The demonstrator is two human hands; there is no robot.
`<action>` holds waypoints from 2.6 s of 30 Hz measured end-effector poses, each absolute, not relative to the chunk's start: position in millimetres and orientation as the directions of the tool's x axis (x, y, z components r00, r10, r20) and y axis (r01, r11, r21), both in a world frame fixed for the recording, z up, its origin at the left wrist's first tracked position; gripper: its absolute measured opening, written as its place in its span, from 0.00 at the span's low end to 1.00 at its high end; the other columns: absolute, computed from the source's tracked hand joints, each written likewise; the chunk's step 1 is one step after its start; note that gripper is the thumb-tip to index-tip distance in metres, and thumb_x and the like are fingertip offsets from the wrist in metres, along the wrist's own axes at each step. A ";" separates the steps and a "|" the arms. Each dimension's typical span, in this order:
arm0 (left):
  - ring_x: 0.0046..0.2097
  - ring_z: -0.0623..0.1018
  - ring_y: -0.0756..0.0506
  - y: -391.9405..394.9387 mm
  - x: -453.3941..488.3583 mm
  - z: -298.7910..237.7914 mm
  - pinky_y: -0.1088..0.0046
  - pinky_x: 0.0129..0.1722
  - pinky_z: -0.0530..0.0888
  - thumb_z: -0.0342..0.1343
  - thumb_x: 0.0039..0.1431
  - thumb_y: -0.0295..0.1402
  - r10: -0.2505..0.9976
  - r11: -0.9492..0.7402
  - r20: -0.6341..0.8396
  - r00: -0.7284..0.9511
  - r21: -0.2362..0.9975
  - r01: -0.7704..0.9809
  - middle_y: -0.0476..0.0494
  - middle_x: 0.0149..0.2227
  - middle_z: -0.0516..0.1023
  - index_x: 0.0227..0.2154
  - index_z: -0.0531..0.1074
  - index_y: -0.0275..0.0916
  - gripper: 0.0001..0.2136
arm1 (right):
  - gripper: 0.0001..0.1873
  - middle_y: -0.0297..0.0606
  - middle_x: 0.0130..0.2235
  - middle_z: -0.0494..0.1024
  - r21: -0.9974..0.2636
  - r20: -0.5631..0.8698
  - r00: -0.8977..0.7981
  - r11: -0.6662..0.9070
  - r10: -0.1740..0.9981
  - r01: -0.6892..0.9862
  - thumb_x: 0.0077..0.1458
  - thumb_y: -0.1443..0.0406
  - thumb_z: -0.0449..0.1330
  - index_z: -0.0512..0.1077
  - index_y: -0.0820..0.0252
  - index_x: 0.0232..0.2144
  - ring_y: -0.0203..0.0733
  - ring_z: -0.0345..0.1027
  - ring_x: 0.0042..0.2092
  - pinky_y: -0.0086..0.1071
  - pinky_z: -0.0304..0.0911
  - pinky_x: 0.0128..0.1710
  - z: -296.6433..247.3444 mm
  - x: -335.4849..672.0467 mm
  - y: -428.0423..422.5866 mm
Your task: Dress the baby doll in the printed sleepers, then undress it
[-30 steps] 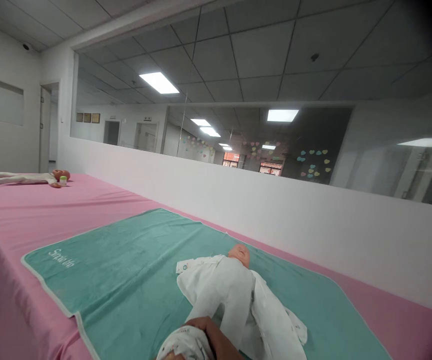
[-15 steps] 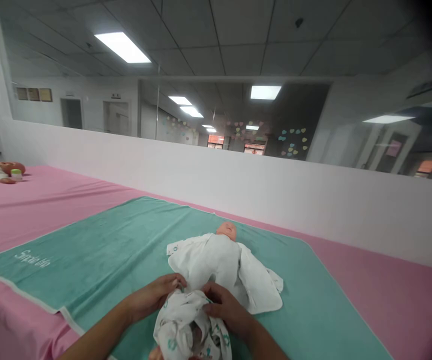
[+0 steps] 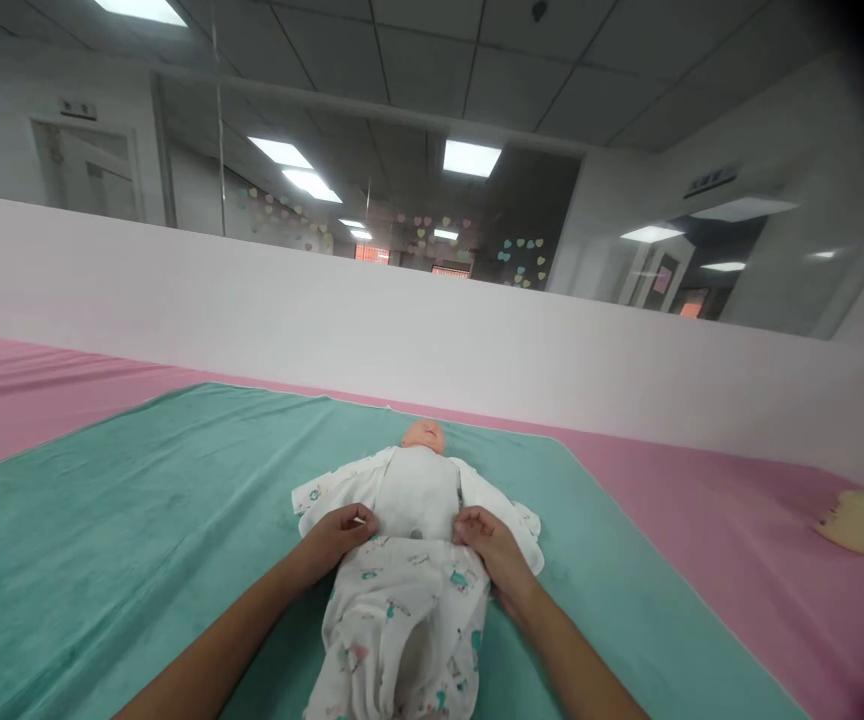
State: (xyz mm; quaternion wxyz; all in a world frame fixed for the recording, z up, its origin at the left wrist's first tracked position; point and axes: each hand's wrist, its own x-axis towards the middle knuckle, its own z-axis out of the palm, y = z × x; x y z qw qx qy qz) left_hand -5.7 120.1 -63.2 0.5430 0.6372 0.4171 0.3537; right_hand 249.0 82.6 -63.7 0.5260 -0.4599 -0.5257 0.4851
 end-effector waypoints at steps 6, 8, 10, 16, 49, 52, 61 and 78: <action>0.35 0.67 0.49 113.4 -15.5 -58.9 0.76 0.33 0.64 0.57 0.46 0.32 0.821 -0.158 0.043 0.569 0.975 0.154 0.50 0.33 0.68 0.38 0.67 0.40 0.14 | 0.14 0.31 0.28 0.67 -0.943 0.111 -0.197 0.166 0.974 0.288 0.44 0.56 0.62 0.68 0.58 0.29 0.33 0.58 0.29 0.28 0.51 0.29 -59.4 272.5 82.0; 0.34 0.67 0.49 107.4 -13.2 -58.1 0.76 0.32 0.63 0.55 0.47 0.33 0.852 -0.243 0.082 0.516 0.936 0.253 0.51 0.31 0.68 0.36 0.66 0.40 0.11 | 0.15 0.29 0.26 0.66 -0.915 0.007 -0.310 0.132 0.951 0.382 0.42 0.56 0.63 0.67 0.57 0.30 0.33 0.56 0.27 0.28 0.50 0.27 -56.0 279.9 77.7; 0.30 0.65 0.49 102.4 -8.7 -59.8 0.75 0.30 0.61 0.53 0.50 0.35 0.889 -0.325 0.129 0.439 0.854 0.407 0.52 0.27 0.66 0.34 0.65 0.40 0.08 | 0.14 0.28 0.24 0.64 -0.863 -0.053 -0.364 0.141 0.930 0.485 0.40 0.58 0.64 0.68 0.58 0.29 0.32 0.55 0.26 0.27 0.48 0.25 -55.7 284.3 74.8; 0.33 0.67 0.47 101.3 11.9 -73.2 0.72 0.33 0.63 0.45 0.59 0.39 0.831 -0.547 0.454 0.321 0.565 0.618 0.48 0.30 0.69 0.29 0.60 0.40 0.08 | 0.03 0.31 0.32 0.66 -0.659 0.314 -0.303 0.437 0.900 0.612 0.42 0.70 0.56 0.64 0.58 0.23 0.33 0.58 0.30 0.29 0.55 0.30 -63.6 274.6 71.9; 0.28 0.68 0.49 183.2 27.6 -85.2 0.75 0.27 0.64 0.52 0.51 0.45 0.977 -0.162 0.152 0.152 0.985 0.057 0.50 0.27 0.69 0.28 0.64 0.38 0.14 | 0.20 0.31 0.23 0.67 -0.962 0.208 0.174 0.169 0.963 0.215 0.46 0.48 0.52 0.63 0.59 0.23 0.36 0.57 0.28 0.30 0.53 0.28 -94.8 255.6 162.9; 0.28 0.69 0.50 181.1 15.9 -80.8 0.77 0.27 0.64 0.57 0.48 0.40 0.923 -0.038 0.077 0.378 0.993 -0.109 0.49 0.27 0.69 0.29 0.65 0.37 0.12 | 0.18 0.31 0.23 0.67 -0.970 0.198 0.163 0.169 0.967 0.174 0.45 0.50 0.53 0.65 0.59 0.24 0.35 0.57 0.28 0.30 0.53 0.28 -95.2 259.2 154.3; 0.38 0.74 0.43 163.3 -8.4 -56.1 0.71 0.37 0.70 0.60 0.39 0.28 0.734 0.029 -0.078 0.675 0.996 0.083 0.44 0.33 0.76 0.30 0.72 0.37 0.10 | 0.06 0.28 0.23 0.67 -0.993 0.072 -0.042 0.076 0.997 0.091 0.38 0.66 0.57 0.67 0.59 0.25 0.33 0.59 0.26 0.27 0.57 0.25 -99.3 279.8 125.5; 0.36 0.74 0.42 152.3 11.7 -59.4 0.69 0.35 0.69 0.57 0.42 0.30 0.846 -0.014 0.126 0.517 0.976 -0.216 0.42 0.31 0.77 0.29 0.74 0.34 0.08 | 0.11 0.34 0.30 0.74 -0.932 0.110 -0.201 0.031 0.973 -0.360 0.44 0.60 0.61 0.67 0.59 0.30 0.38 0.67 0.33 0.33 0.61 0.33 -90.8 264.8 113.8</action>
